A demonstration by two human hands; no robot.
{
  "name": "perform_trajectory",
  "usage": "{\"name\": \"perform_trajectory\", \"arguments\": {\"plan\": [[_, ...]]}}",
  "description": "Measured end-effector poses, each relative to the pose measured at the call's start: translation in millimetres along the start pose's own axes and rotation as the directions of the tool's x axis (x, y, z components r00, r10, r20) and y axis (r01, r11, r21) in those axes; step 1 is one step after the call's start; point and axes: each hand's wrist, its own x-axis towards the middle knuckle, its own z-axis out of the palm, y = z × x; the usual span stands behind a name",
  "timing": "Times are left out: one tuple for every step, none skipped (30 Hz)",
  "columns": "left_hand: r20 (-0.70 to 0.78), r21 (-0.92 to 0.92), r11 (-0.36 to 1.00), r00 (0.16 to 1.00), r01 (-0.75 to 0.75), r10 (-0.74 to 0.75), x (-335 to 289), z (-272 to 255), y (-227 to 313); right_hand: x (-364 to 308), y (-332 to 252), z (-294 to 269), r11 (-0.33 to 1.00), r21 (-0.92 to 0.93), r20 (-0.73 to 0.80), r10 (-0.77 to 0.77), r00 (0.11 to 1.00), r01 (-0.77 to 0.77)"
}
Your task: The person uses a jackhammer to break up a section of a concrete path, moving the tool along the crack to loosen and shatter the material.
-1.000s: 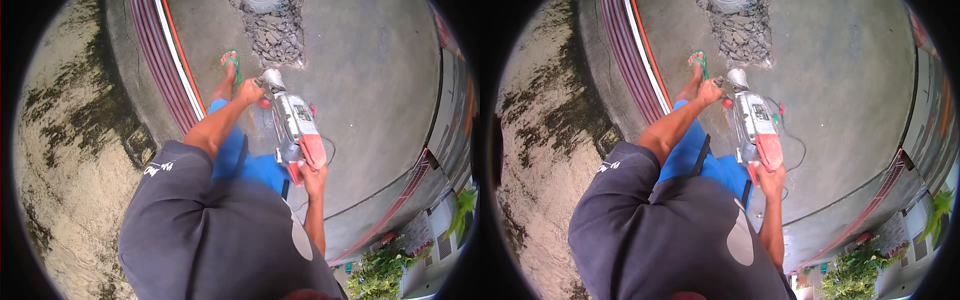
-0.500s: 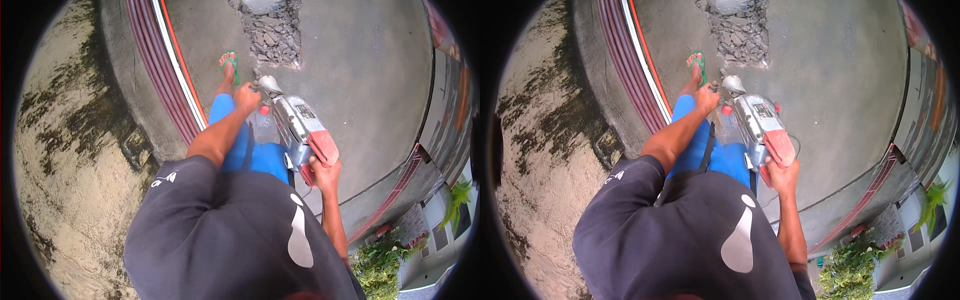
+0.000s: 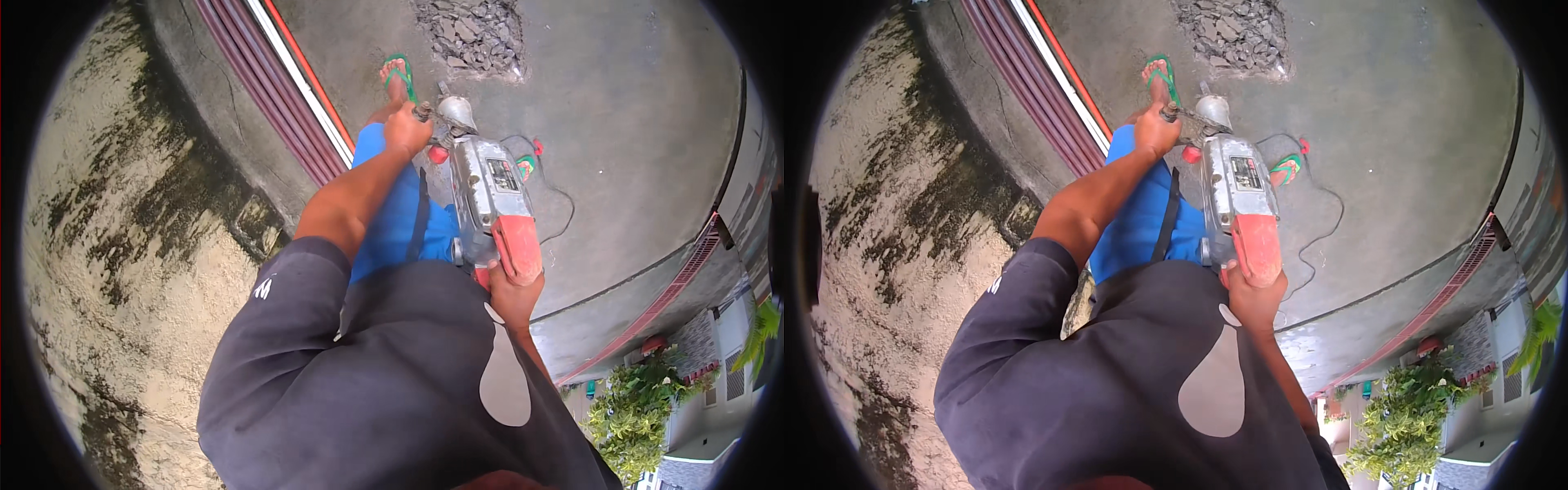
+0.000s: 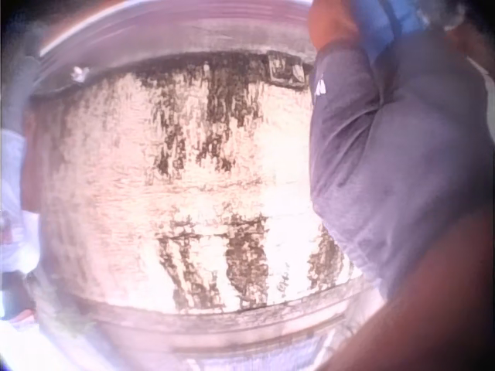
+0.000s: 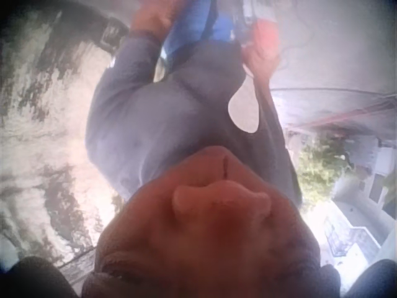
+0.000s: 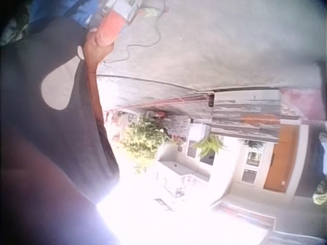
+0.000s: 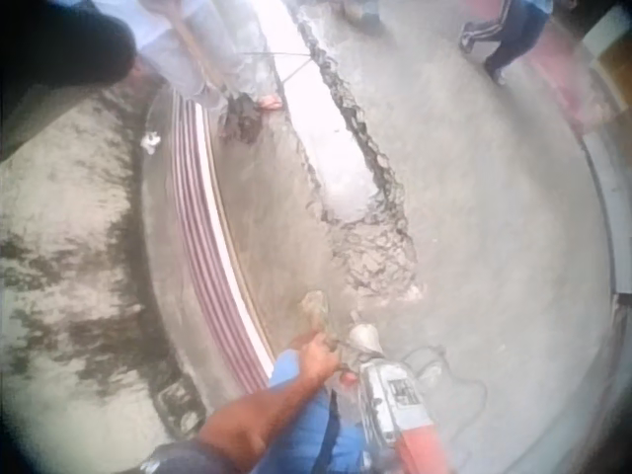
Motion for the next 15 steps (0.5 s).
{"name": "perform_trajectory", "arguments": {"plan": [[0.007, 0.009, 1.0, 1.0, 0.005, -0.005, 1.5, -3.9, 1.1, -0.3, 0.1, 2.0, 1.0, -0.019, -0.027, 0.023, 0.999, -0.023], [0.045, 0.024, 1.0, 0.999, -0.017, 0.016, 2.9, -8.2, 2.6, -1.2, 1.0, 3.5, 0.998, -0.037, -0.056, 0.044, 0.997, -0.046], [0.077, 0.03, 0.999, 0.996, -0.04, 0.038, 6.0, -10.3, 3.6, -0.2, 5.5, 4.8, 0.998, -0.037, -0.053, 0.046, 0.998, -0.048], [0.078, 0.031, 0.999, 0.996, -0.038, 0.036, 9.2, -9.5, 1.8, 0.6, 9.0, 7.3, 0.994, -0.085, -0.027, 0.074, 0.997, -0.076], [0.094, 0.04, 0.998, 0.994, -0.052, 0.048, 12.8, -7.4, -0.3, 0.5, 12.2, 8.1, 0.986, -0.132, -0.002, 0.101, 0.995, -0.101], [0.11, 0.048, 0.997, 0.992, -0.066, 0.061, 15.6, -6.6, -0.4, -3.0, 13.9, 8.6, 0.986, -0.132, -0.003, 0.101, 0.995, -0.1], [0.108, 0.051, 0.996, 0.992, -0.072, 0.066, 19.8, -5.4, 0.4, -1.4, 5.6, 15.2, 0.997, -0.079, -0.017, -0.005, 1.0, 0.004], [0.093, 0.027, 0.998, 0.994, -0.054, 0.051, 21.7, -3.4, 1.1, 2.7, 2.6, 19.7, 0.994, -0.029, -0.04, -0.11, 0.993, 0.109], [0.096, 0.007, 1.0, 0.995, -0.022, 0.022, 8.9, -2.6, -0.6, 1.4, 4.6, 17.5, 0.97, -0.158, -0.051, -0.197, 0.979, 0.187], [0.113, 0.008, 1.0, 0.994, -0.017, 0.016, 5.8, -0.8, 1.7, -0.5, 4.5, 12.3, 0.972, -0.165, -0.053, -0.181, 0.982, 0.17], [0.106, 0.011, 1.0, 0.994, -0.014, 0.013, 8.8, 1.7, 6.9, -1.9, 2.3, 5.1, 0.992, -0.123, -0.03, 0.021, 0.999, -0.024], [0.092, 0.018, 1.0, 0.996, -0.021, 0.019, 14.0, -0.4, 9.4, 1.4, -6.7, 5.7, 0.974, -0.073, -0.002, 0.214, 0.977, -0.214], [0.11, 0.034, 0.999, 0.994, -0.026, 0.023, 18.7, -0.5, 8.3, 9.9, -18.3, 7.2, 0.975, -0.005, -0.021, 0.222, 0.975, -0.222], [0.111, 0.034, 0.999, 0.993, -0.036, 0.032, 26.6, -0.2, 7.8, 22.9, -20.4, 10.0, 0.975, 0.0, -0.028, 0.22, 0.975, -0.22], [0.082, 0.007, 1.0, 0.996, -0.017, 0.016, 33.5, 2.8, 8.5, 38.6, -20.8, 6.4, 0.998, 0.024, -0.063, 0.059, 0.996, -0.058]]}}
